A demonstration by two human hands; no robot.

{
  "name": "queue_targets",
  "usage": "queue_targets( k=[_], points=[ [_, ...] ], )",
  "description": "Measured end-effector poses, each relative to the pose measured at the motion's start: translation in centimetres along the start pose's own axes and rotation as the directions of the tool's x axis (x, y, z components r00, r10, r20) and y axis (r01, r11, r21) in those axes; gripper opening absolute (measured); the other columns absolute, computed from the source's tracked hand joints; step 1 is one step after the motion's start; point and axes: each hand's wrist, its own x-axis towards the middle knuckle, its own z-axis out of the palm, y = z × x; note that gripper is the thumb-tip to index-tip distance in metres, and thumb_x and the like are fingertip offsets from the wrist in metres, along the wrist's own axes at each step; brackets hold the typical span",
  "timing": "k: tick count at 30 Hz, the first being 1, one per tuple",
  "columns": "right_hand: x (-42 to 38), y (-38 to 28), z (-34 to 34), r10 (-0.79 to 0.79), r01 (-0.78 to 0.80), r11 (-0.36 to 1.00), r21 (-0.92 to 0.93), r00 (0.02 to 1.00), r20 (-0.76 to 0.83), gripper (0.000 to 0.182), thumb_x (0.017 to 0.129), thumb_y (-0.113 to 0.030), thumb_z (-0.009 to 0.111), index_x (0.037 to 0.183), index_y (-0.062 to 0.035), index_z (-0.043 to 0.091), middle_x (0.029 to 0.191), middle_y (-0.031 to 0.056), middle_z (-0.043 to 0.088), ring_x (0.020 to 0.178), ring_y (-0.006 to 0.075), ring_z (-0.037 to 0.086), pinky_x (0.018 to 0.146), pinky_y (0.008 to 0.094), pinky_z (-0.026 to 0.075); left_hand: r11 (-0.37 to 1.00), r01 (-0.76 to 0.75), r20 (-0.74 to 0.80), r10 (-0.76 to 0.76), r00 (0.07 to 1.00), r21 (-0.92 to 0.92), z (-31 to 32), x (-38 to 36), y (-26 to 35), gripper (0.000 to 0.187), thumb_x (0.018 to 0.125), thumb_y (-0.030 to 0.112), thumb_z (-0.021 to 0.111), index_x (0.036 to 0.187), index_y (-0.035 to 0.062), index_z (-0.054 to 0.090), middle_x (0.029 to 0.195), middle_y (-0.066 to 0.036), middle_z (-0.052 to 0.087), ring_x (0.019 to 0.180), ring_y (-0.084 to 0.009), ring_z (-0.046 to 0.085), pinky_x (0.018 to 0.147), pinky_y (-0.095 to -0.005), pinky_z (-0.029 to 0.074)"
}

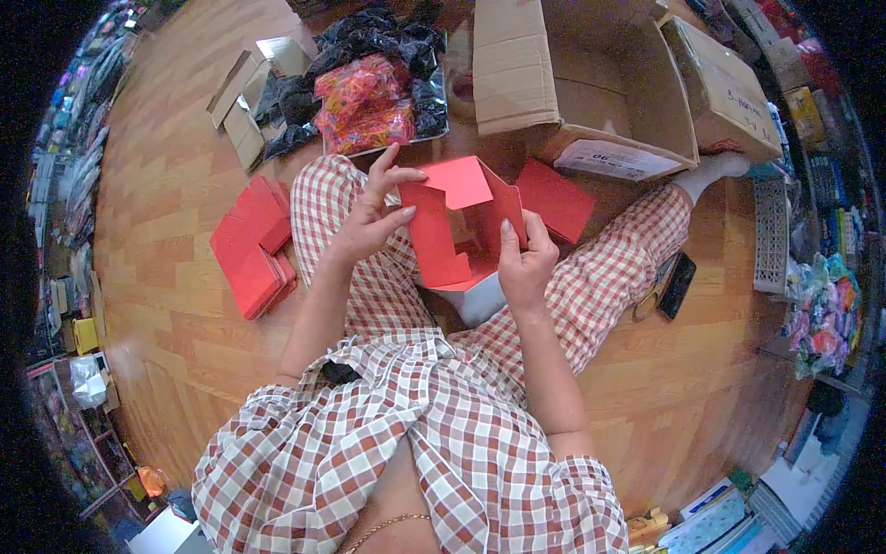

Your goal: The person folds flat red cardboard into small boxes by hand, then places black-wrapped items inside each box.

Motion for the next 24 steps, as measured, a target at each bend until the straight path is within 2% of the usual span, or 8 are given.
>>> queue_targets(
  k=[3, 5, 9, 11, 15, 18, 20, 24],
  points=[
    [0.2, -0.5, 0.0, 0.076, -0.078, 0.993, 0.094, 0.997, 0.033, 0.014, 0.088, -0.006, 0.056, 0.101, -0.0006, 0.061, 0.087, 0.0052, 0.064, 0.076, 0.0112, 0.059, 0.07, 0.0272, 0.048, 0.975, -0.034, -0.089, 0.055, 0.994, 0.218, -0.2, 0.2, -1.8, 0.033, 0.084, 0.003, 0.055, 0.116, 0.012, 0.056, 0.148, -0.011, 0.022, 0.137, -0.0242, 0.024, 0.106, -0.0395, 0.03],
    [0.4, -0.7, 0.2, 0.138, -0.147, 0.959, 0.243, 0.989, 0.052, 0.016, 0.089, -0.002, 0.053, 0.103, -0.002, 0.061, 0.093, 0.0031, 0.061, 0.077, 0.0092, 0.057, 0.07, 0.0256, 0.048, 0.985, -0.025, -0.104, 0.043, 0.994, 0.171, 0.1, 0.2, -1.9, 0.031, 0.085, 0.004, 0.054, 0.115, 0.0112, 0.055, 0.146, -0.011, 0.025, 0.137, -0.0241, 0.023, 0.107, -0.0401, 0.026],
    [0.8, -0.9, -0.4, 0.106, -0.125, 0.976, 0.18, 0.988, 0.109, 0.021, 0.086, 0.003, 0.052, 0.105, -0.0014, 0.061, 0.096, 0.0066, 0.061, 0.076, 0.0108, 0.058, 0.068, 0.0244, 0.047, 0.967, -0.037, -0.077, 0.058, 0.995, 0.25, 0.3, 0.3, -0.9, 0.032, 0.085, 0.004, 0.054, 0.116, 0.0089, 0.052, 0.145, -0.013, 0.027, 0.138, -0.024, 0.02, 0.109, -0.0411, 0.022],
    [1.4, -1.0, -0.6, -0.283, 0.303, 0.947, -0.112, 0.946, 0.16, 0.028, 0.083, 0.007, 0.052, 0.108, -0.0012, 0.06, 0.096, 0.0115, 0.06, 0.075, 0.0151, 0.06, 0.065, 0.0239, 0.047, 0.982, -0.058, -0.108, 0.078, 0.991, 0.182, 0.6, 0.4, -1.4, 0.036, 0.084, 0.003, 0.053, 0.12, 0.0088, 0.051, 0.145, -0.014, 0.026, 0.139, -0.0248, 0.02, 0.11, -0.0411, 0.021],
    [1.1, -0.3, -1.6, -0.195, 0.255, 0.952, -0.17, 0.932, 0.306, 0.032, 0.08, 0.006, 0.053, 0.111, -0.0013, 0.059, 0.097, 0.0149, 0.06, 0.078, 0.0209, 0.061, 0.067, 0.0252, 0.047, 0.973, -0.125, -0.049, 0.137, 0.989, 0.195, 0.4, 0.6, -0.2, 0.047, 0.084, 0.001, 0.051, 0.13, 0.0094, 0.046, 0.147, -0.015, 0.023, 0.139, -0.0259, 0.019, 0.112, -0.0413, 0.018],
    [1.0, -1.0, -1.7, -0.061, 0.115, 0.987, -0.113, 0.915, 0.398, 0.031, 0.08, -0.004, 0.06, 0.11, -0.0017, 0.06, 0.099, 0.0167, 0.059, 0.089, 0.0264, 0.061, 0.075, 0.0319, 0.048, 0.947, -0.04, 0.098, 0.009, 0.995, 0.319, -0.2, 0.4, 0.8, 0.051, 0.084, 0.001, 0.049, 0.134, 0.0091, 0.043, 0.147, -0.013, 0.026, 0.139, -0.0247, 0.019, 0.112, -0.0407, 0.018],
    [1.1, -1.2, -2.0, -0.214, 0.264, 0.963, -0.049, 0.864, 0.455, 0.045, 0.075, -0.02, 0.071, 0.114, -0.0028, 0.057, 0.106, 0.019, 0.056, 0.1, 0.0324, 0.057, 0.084, 0.0379, 0.046, 0.961, -0.023, 0.083, 0.0, 0.997, 0.276, -0.5, 0.5, -0.4, 0.05, 0.085, 0.002, 0.049, 0.134, 0.0093, 0.043, 0.146, -0.013, 0.028, 0.139, -0.0243, 0.02, 0.112, -0.0402, 0.018],
    [1.2, -2.7, -2.4, -0.232, 0.334, 0.938, -0.09, 0.801, 0.552, 0.066, 0.064, -0.029, 0.08, 0.118, -0.0039, 0.052, 0.114, 0.0212, 0.052, 0.108, 0.0367, 0.054, 0.089, 0.0415, 0.045, 0.98, -0.05, 0.034, 0.045, 0.998, 0.193, -0.7, 0.7, -2.1, 0.045, 0.085, 0.006, 0.054, 0.129, 0.0087, 0.047, 0.137, -0.012, 0.038, 0.134, -0.0245, 0.029, 0.111, -0.0377, 0.021]
  ],
)
